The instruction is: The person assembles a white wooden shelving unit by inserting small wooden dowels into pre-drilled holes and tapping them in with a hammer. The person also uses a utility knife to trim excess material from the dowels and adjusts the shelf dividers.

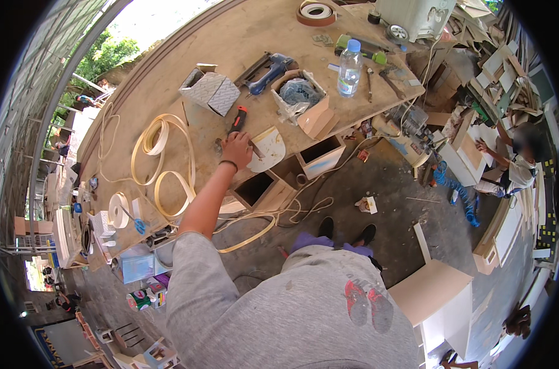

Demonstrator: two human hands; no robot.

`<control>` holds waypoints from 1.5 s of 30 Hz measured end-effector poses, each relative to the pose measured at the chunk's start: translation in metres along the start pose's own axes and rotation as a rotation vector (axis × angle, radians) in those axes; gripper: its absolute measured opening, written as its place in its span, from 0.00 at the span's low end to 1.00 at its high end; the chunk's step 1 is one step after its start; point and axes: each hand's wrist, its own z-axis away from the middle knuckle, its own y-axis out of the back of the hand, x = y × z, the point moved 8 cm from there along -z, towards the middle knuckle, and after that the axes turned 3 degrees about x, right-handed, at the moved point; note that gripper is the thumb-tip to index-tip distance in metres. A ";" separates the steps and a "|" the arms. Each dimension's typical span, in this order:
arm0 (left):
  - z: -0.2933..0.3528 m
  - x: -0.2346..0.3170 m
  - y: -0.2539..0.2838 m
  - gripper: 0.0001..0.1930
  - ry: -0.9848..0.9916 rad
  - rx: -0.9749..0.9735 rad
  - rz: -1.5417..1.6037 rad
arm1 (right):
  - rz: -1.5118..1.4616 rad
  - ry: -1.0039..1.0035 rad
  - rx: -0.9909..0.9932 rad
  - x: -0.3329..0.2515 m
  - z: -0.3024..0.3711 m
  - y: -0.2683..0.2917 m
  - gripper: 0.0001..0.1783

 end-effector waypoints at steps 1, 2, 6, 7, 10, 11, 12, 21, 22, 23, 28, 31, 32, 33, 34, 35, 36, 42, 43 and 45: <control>-0.008 -0.002 -0.004 0.21 -0.022 -0.056 -0.027 | 0.001 0.004 0.005 0.000 0.000 0.003 0.31; -0.015 -0.007 -0.010 0.21 -0.045 -0.115 -0.057 | -0.002 0.006 0.002 -0.001 -0.001 0.003 0.31; -0.029 -0.023 -0.016 0.22 -0.144 -0.269 0.054 | -0.008 -0.002 0.006 0.005 -0.001 0.005 0.31; -0.028 -0.024 -0.015 0.23 -0.146 -0.268 0.060 | -0.012 -0.003 0.006 0.006 -0.001 0.005 0.31; -0.028 -0.023 -0.012 0.25 -0.137 -0.283 0.066 | -0.018 -0.011 0.010 0.010 0.000 0.004 0.31; -0.029 -0.022 -0.010 0.25 -0.119 -0.298 0.063 | -0.019 -0.013 0.010 0.011 0.001 0.004 0.31; -0.030 -0.021 -0.008 0.25 -0.099 -0.314 0.059 | -0.021 -0.015 0.009 0.011 0.001 0.003 0.31; -0.062 -0.043 -0.030 0.15 -0.171 -0.428 -0.029 | -0.031 -0.012 0.002 0.018 0.003 -0.012 0.31; -0.069 -0.032 -0.031 0.12 -0.153 -0.421 0.009 | -0.045 -0.030 0.017 0.031 0.005 -0.011 0.31; -0.068 -0.023 -0.032 0.09 -0.147 -0.420 0.049 | -0.052 -0.046 0.033 0.047 0.006 -0.010 0.31; -0.053 -0.060 -0.007 0.05 -0.449 -0.222 0.254 | -0.111 -0.066 0.008 -0.004 0.052 0.034 0.30; -0.069 -0.031 -0.017 0.06 -0.839 -0.170 -0.598 | -0.151 -0.060 0.086 0.026 0.055 0.026 0.32; -0.074 -0.029 0.006 0.10 -0.787 -0.243 -0.430 | -0.185 -0.063 0.062 0.016 0.056 0.022 0.32; -0.099 -0.075 0.021 0.09 -0.613 -0.326 0.119 | -0.208 -0.037 0.031 -0.007 0.061 0.023 0.32; -0.091 0.017 0.051 0.07 -0.490 -0.455 0.363 | -0.281 -0.122 0.052 0.014 0.094 0.016 0.31; -0.095 0.032 0.079 0.07 -0.426 -0.453 0.452 | -0.324 -0.119 0.069 0.008 0.104 0.018 0.30; -0.098 0.040 0.089 0.06 -0.358 -0.458 0.540 | -0.320 -0.122 0.089 0.021 0.097 0.007 0.30; -0.091 0.136 0.044 0.03 -0.103 -0.493 1.664 | -0.506 -0.262 0.084 0.057 0.112 -0.042 0.28; -0.089 0.166 -0.005 0.02 -0.099 -0.695 1.663 | -0.555 -0.311 0.096 0.077 0.120 -0.069 0.28; -0.053 0.223 -0.057 0.03 0.025 -0.911 1.755 | -0.629 -0.347 0.086 0.092 0.130 -0.086 0.28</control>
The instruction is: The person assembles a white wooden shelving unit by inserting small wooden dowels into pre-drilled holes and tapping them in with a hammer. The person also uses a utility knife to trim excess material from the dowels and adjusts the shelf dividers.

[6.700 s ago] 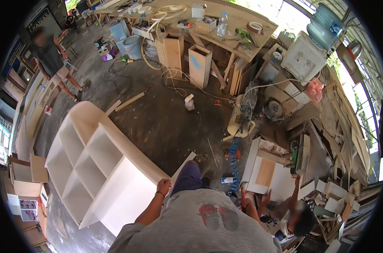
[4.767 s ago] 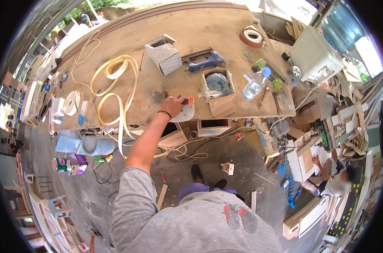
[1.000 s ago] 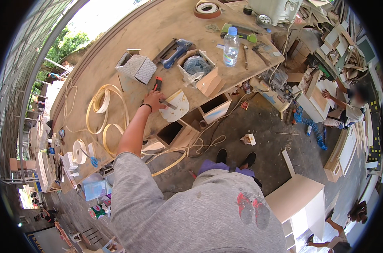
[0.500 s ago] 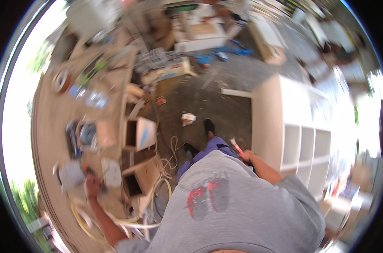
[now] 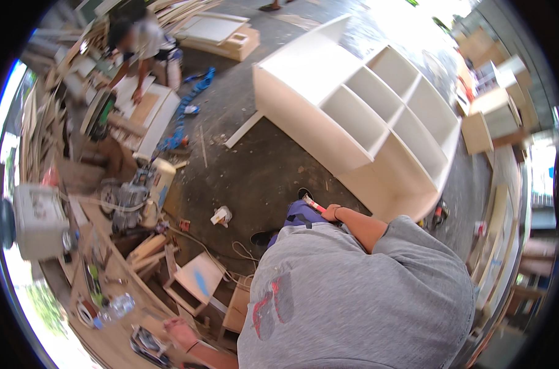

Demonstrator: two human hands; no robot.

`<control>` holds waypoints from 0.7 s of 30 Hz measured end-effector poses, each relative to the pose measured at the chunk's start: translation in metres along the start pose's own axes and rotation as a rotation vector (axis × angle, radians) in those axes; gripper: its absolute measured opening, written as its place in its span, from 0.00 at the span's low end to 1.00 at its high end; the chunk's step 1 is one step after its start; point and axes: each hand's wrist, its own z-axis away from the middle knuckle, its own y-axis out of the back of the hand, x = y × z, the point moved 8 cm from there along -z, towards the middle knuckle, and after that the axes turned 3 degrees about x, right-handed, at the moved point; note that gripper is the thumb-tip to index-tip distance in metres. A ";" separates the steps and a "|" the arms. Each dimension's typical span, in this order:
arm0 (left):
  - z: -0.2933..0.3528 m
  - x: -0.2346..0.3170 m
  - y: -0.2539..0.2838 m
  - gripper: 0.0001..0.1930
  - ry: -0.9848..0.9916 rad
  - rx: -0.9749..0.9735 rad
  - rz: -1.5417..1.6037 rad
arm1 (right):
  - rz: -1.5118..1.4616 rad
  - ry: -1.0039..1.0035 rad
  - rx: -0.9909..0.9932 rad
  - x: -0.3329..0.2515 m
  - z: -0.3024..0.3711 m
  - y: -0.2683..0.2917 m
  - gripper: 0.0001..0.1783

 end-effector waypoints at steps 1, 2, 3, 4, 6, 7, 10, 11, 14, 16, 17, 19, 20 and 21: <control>0.007 -0.038 -0.051 0.04 0.059 0.027 0.128 | -0.037 -0.025 -0.031 0.003 0.021 0.008 0.29; 0.003 -0.074 -0.082 0.06 0.152 -0.004 0.091 | -0.069 -0.045 -0.059 0.009 0.032 0.015 0.29; 0.000 -0.120 -0.107 0.05 0.222 -0.055 0.123 | 0.018 0.045 -0.074 0.032 0.017 0.003 0.29; 0.001 -0.162 -0.146 0.06 0.273 -0.002 0.008 | 0.095 0.119 -0.092 0.067 -0.003 -0.023 0.28; 0.025 -0.219 -0.226 0.09 0.401 -0.062 -0.247 | 0.142 0.192 -0.106 0.102 -0.013 -0.042 0.27; 0.040 -0.233 -0.264 0.08 0.319 -0.071 -0.369 | 0.101 0.182 -0.103 0.107 -0.003 -0.035 0.26; 0.071 -0.286 -0.357 0.06 0.303 -0.262 -0.573 | -0.055 0.080 -0.099 0.179 0.004 -0.052 0.22; 0.075 -0.296 -0.379 0.05 0.286 -0.304 -0.618 | -0.041 0.110 -0.114 0.189 0.010 -0.053 0.22; 0.084 -0.326 -0.440 0.05 0.266 -0.418 -0.725 | -0.279 0.013 -0.016 0.256 0.017 -0.081 0.20; 0.074 -0.327 -0.467 0.05 0.208 -0.424 -0.784 | -0.717 -0.408 -0.037 0.273 0.053 -0.064 0.18; 0.079 -0.334 -0.485 0.05 0.224 -0.445 -0.815 | -0.985 -0.493 -0.021 0.296 0.056 -0.090 0.14; 0.080 -0.343 -0.511 0.05 0.187 -0.486 -0.886 | -1.090 -0.479 -0.060 0.317 0.056 -0.120 0.13; 0.080 -0.348 -0.523 0.05 0.167 -0.505 -0.921 | -1.140 -0.469 -0.080 0.320 0.058 -0.131 0.13; 0.078 -0.355 -0.533 0.05 0.148 -0.536 -0.952 | -1.263 -0.704 -0.073 0.329 0.070 -0.147 0.12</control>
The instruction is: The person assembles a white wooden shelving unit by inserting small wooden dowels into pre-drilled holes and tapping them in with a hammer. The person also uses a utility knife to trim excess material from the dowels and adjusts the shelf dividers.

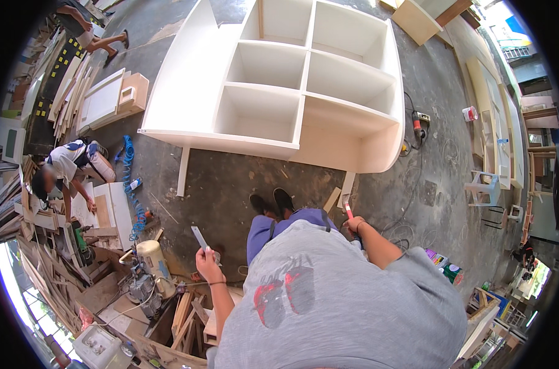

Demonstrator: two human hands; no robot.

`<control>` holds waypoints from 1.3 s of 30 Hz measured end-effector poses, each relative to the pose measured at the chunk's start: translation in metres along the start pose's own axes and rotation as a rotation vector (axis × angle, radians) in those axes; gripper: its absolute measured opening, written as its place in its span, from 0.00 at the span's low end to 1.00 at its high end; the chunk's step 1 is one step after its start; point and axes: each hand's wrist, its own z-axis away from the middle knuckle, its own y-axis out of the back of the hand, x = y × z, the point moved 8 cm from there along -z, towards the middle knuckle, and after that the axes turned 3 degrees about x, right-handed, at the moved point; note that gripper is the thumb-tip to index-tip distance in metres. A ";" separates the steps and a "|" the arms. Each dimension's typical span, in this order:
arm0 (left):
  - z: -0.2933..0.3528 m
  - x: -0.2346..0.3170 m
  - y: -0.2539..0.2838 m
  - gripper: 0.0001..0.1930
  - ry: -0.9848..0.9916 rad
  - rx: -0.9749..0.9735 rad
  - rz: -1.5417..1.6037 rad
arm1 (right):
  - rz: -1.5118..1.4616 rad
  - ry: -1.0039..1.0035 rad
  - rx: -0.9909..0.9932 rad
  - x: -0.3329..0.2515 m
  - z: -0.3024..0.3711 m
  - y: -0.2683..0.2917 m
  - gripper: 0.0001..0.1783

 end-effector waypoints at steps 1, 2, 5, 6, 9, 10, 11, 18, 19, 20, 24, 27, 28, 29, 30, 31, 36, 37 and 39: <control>-0.011 -0.002 -0.010 0.06 -0.019 -0.020 -0.038 | -0.080 0.007 0.002 0.007 0.002 -0.002 0.11; -0.023 -0.004 -0.023 0.06 -0.040 -0.040 -0.075 | -0.162 0.015 0.004 0.014 0.005 -0.005 0.11; -0.045 0.009 -0.087 0.08 -0.234 -0.104 -0.156 | -0.057 0.102 0.056 0.060 -0.006 -0.010 0.15; -0.048 0.014 -0.113 0.08 -0.213 -0.124 -0.134 | 0.165 0.211 0.111 0.072 -0.012 -0.008 0.17; -0.060 0.045 -0.178 0.08 -0.327 -0.187 -0.185 | 0.193 0.098 0.256 0.066 0.019 -0.003 0.23; -0.052 0.058 -0.204 0.08 -0.363 -0.222 -0.194 | 0.159 0.119 0.292 0.065 0.032 0.006 0.23; -0.049 0.062 -0.223 0.08 -0.369 -0.236 -0.183 | 0.133 0.125 0.315 0.058 0.048 0.013 0.22; -0.012 0.069 -0.356 0.08 0.074 -0.462 0.181 | -0.307 0.379 0.474 -0.020 0.064 0.102 0.08; 0.002 0.071 -0.372 0.08 0.280 -0.505 0.291 | -0.422 0.410 0.453 -0.045 0.075 0.122 0.06; 0.009 0.072 -0.386 0.08 0.352 -0.560 0.352 | -0.505 0.495 0.417 -0.070 0.083 0.139 0.08; 0.037 0.075 -0.446 0.05 0.450 -0.624 0.459 | -0.705 0.649 0.293 -0.144 0.078 0.198 0.10; 0.038 0.065 -0.473 0.06 0.232 -0.498 0.270 | -0.739 0.771 0.165 -0.198 0.064 0.235 0.09; 0.035 0.065 -0.482 0.07 0.086 -0.449 0.163 | -0.704 0.803 0.168 -0.212 0.054 0.245 0.09; 0.030 0.065 -0.494 0.08 -0.061 -0.400 0.056 | -0.669 0.838 0.172 -0.229 0.041 0.255 0.09; 0.023 0.062 -0.503 0.09 -0.214 -0.332 -0.112 | -0.637 0.876 0.175 -0.249 0.025 0.262 0.09; 0.012 0.051 -0.521 0.09 -0.191 -0.334 -0.079 | -0.584 0.929 0.207 -0.273 0.012 0.271 0.09; -0.019 0.004 -0.601 0.08 0.177 -0.390 0.288 | -0.515 1.059 0.195 -0.379 -0.036 0.280 0.09; -0.021 -0.011 -0.610 0.08 0.301 -0.402 0.368 | -0.520 1.061 0.171 -0.394 -0.044 0.274 0.09; -0.028 -0.021 -0.622 0.08 0.276 -0.427 0.354 | -0.533 1.058 0.151 -0.414 -0.064 0.262 0.09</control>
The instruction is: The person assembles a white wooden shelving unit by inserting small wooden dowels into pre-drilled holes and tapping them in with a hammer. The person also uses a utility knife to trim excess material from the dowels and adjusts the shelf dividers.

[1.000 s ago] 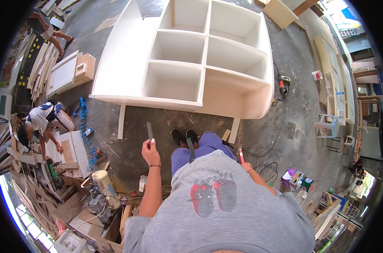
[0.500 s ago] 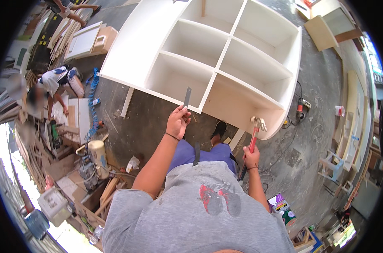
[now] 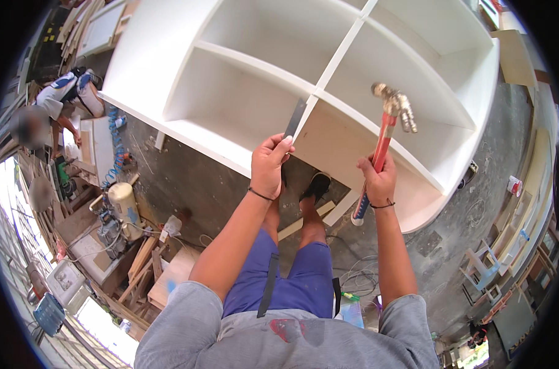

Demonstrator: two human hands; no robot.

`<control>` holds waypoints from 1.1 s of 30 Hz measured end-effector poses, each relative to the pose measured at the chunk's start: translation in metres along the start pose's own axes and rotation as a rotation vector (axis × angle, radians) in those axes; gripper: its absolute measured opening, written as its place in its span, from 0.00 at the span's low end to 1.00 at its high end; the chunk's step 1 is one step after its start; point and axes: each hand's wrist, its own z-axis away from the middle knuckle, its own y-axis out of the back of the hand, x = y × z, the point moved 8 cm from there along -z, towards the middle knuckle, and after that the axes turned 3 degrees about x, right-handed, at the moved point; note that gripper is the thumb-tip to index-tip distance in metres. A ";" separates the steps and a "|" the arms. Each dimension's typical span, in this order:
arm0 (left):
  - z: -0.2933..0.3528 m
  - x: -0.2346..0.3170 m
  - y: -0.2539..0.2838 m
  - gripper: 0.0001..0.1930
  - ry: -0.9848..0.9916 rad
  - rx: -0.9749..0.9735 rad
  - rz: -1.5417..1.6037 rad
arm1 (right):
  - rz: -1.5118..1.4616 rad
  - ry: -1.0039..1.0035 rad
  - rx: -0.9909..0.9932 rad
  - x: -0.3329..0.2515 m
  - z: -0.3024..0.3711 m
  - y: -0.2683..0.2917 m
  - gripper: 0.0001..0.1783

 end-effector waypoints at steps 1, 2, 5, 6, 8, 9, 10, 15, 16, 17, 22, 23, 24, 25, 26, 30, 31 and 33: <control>-0.004 -0.002 -0.001 0.08 -0.023 0.008 -0.013 | -0.014 -0.003 -0.006 0.009 -0.007 -0.010 0.09; -0.009 -0.004 -0.002 0.09 -0.041 0.011 -0.027 | -0.017 0.019 -0.002 0.017 -0.013 -0.016 0.09; -0.019 -0.003 -0.003 0.10 -0.026 0.039 -0.042 | -0.041 0.057 0.013 0.026 -0.028 -0.034 0.09; -0.020 -0.001 -0.003 0.10 -0.012 0.040 -0.030 | -0.042 0.048 0.013 0.025 -0.029 -0.040 0.09; -0.022 0.000 0.001 0.10 0.078 0.038 0.028 | -0.042 0.038 0.015 0.024 -0.031 -0.048 0.09; -0.023 0.001 0.001 0.10 0.120 0.034 0.058 | -0.010 0.038 0.012 0.026 -0.032 -0.050 0.09; -0.024 0.002 0.002 0.10 0.125 0.026 0.063 | 0.021 0.039 0.009 0.028 -0.033 -0.051 0.09; -0.030 0.014 0.001 0.10 0.120 -0.007 0.070 | 0.105 0.087 0.014 0.020 -0.044 -0.057 0.10; -0.031 0.014 0.001 0.10 0.155 -0.022 0.113 | 0.100 0.085 0.017 0.018 -0.047 -0.058 0.10; -0.033 0.013 0.000 0.10 0.188 -0.038 0.157 | 0.096 0.086 0.022 0.017 -0.051 -0.059 0.10; -0.033 0.010 -0.005 0.09 0.304 -0.087 0.267 | 0.081 0.099 0.009 0.005 -0.062 -0.069 0.11; -0.032 0.010 -0.007 0.09 0.306 -0.093 0.262 | 0.076 0.096 0.003 0.003 -0.062 -0.070 0.11; -0.031 0.011 -0.009 0.09 0.308 -0.100 0.257 | 0.060 0.091 0.002 0.001 -0.061 -0.071 0.12; -0.030 0.011 -0.011 0.09 0.307 -0.109 0.248 | 0.045 0.085 0.003 -0.002 -0.060 -0.072 0.12; -0.030 0.011 -0.012 0.09 0.302 -0.113 0.239 | 0.026 0.078 -0.001 -0.004 -0.059 -0.074 0.12; -0.021 0.013 -0.017 0.09 0.336 -0.157 0.265 | -0.086 0.031 -0.036 -0.024 -0.048 -0.086 0.11; -0.017 0.011 -0.021 0.09 0.381 -0.188 0.316 | -0.118 0.030 -0.055 -0.029 -0.045 -0.090 0.11; -0.007 0.013 -0.029 0.09 0.463 -0.249 0.423 | -0.210 0.005 -0.079 -0.042 -0.039 -0.098 0.12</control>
